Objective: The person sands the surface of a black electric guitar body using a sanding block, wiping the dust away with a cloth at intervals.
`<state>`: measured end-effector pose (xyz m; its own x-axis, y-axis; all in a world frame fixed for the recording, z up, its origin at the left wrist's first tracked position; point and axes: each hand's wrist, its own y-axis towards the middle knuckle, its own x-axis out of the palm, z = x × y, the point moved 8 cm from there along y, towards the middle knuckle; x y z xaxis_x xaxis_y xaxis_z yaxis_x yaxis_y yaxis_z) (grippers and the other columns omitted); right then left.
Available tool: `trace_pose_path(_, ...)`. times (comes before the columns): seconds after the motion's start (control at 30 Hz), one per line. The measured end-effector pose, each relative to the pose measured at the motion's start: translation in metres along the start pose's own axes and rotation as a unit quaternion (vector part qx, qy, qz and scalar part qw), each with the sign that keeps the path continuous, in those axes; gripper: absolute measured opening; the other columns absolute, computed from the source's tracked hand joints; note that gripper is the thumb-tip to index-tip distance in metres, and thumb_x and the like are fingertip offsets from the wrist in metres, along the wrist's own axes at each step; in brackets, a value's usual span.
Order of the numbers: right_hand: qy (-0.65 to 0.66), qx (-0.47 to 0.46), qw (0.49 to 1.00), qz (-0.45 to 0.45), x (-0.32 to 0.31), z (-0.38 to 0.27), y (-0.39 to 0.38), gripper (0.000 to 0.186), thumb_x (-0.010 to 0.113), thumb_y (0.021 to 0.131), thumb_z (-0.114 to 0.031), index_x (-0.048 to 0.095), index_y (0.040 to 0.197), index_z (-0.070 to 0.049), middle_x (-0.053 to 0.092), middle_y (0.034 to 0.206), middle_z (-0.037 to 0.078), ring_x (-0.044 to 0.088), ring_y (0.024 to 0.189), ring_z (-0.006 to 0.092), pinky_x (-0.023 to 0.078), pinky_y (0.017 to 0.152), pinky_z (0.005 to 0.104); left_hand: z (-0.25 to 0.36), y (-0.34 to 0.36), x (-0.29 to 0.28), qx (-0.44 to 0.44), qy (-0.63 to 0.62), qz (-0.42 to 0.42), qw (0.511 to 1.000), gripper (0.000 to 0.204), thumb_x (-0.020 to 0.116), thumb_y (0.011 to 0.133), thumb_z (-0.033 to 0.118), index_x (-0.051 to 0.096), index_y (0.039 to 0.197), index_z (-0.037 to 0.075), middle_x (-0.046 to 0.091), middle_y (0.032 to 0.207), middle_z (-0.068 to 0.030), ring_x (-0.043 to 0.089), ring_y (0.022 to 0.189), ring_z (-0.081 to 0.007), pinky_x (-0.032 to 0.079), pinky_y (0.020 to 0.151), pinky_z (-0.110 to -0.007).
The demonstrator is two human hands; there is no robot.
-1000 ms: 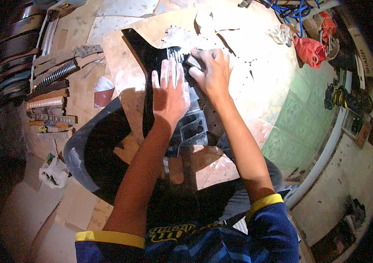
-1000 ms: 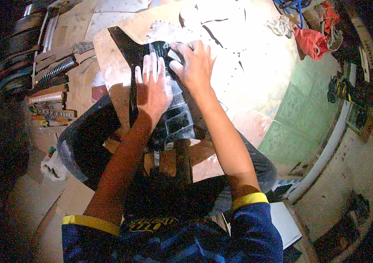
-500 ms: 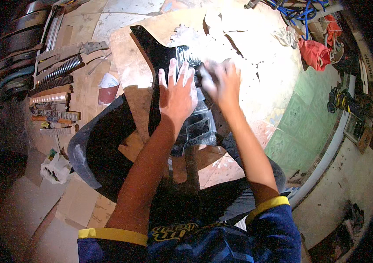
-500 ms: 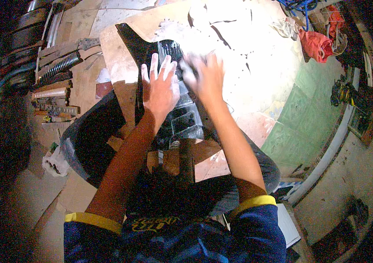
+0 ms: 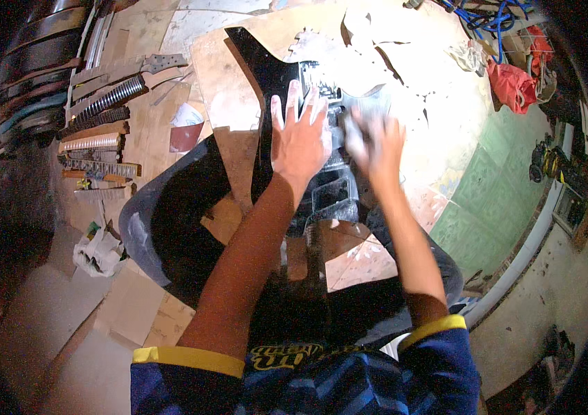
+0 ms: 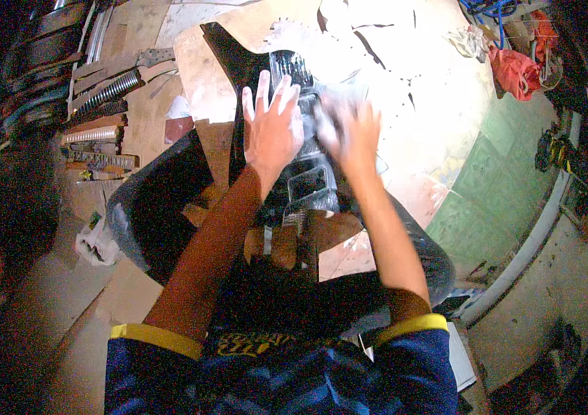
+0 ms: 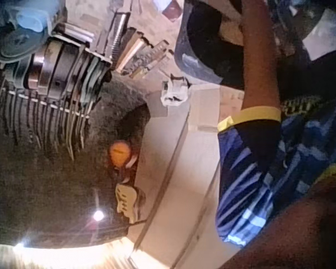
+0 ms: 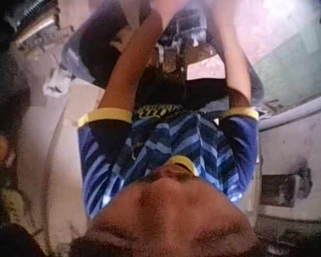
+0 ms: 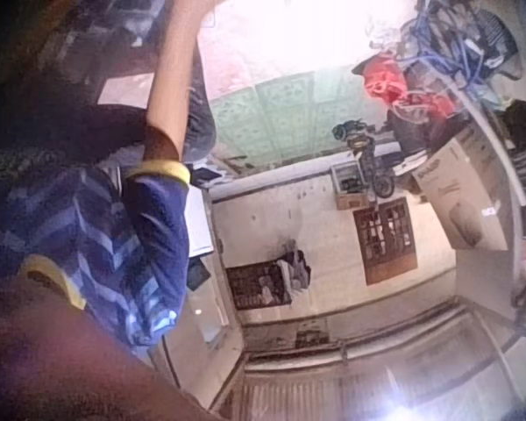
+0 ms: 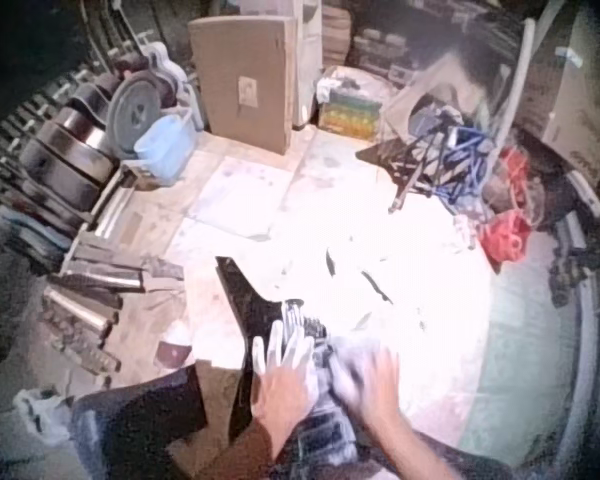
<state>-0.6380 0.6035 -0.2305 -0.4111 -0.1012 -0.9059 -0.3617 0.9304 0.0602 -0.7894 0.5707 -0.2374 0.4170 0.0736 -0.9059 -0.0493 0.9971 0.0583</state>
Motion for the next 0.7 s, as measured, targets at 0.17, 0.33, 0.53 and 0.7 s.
trace_pose_path(0.17,0.054,-0.035,0.998,-0.003,-0.021,0.004,-0.115,0.032,0.086,0.071,-0.025,0.077,0.103,-0.023,0.068,0.104,0.01,0.062,0.1,0.0318,0.046,0.087,0.0451,-0.008,-0.001,-0.005,-0.003,0.032,-0.018,0.999,0.046,0.06,0.091,0.024,0.064,0.136,0.011,0.049,0.153,-0.009,0.025,0.153,-0.0392,0.014,0.123,-0.064)
trace_pose_path(0.33,0.027,-0.022,0.997,0.071,-0.012,-0.013,0.059,0.044,0.079,0.075,-0.029,0.074,0.118,-0.019,0.064,0.106,0.013,0.058,0.099,0.0349,0.046,0.087,0.0463,0.006,0.003,0.001,0.007,0.015,-0.013,1.0,0.049,0.062,0.089,0.024,0.063,0.136,0.012,0.049,0.154,-0.0081,0.024,0.154,-0.0385,0.012,0.123,-0.063)
trace_pose_path(0.53,0.013,-0.005,1.0,-0.002,-0.007,-0.001,-0.062,0.045,0.082,0.074,-0.024,0.074,0.118,-0.025,0.064,0.105,0.011,0.059,0.101,0.0334,0.045,0.088,0.0456,-0.004,0.0,0.007,-0.002,0.06,-0.038,0.997,0.052,0.059,0.091,0.028,0.059,0.141,0.013,0.043,0.159,-0.0065,0.021,0.155,-0.0375,0.011,0.123,-0.063)
trace_pose_path(0.7,0.017,-0.008,1.0,0.016,-0.014,-0.001,-0.085,0.046,0.083,0.073,-0.027,0.075,0.119,-0.024,0.063,0.102,0.012,0.058,0.096,0.0322,0.044,0.084,0.0445,-0.008,-0.001,0.004,-0.002,0.071,-0.052,0.996,0.052,0.056,0.093,0.031,0.06,0.142,0.014,0.043,0.159,-0.0072,0.019,0.155,-0.0386,0.01,0.123,-0.065)
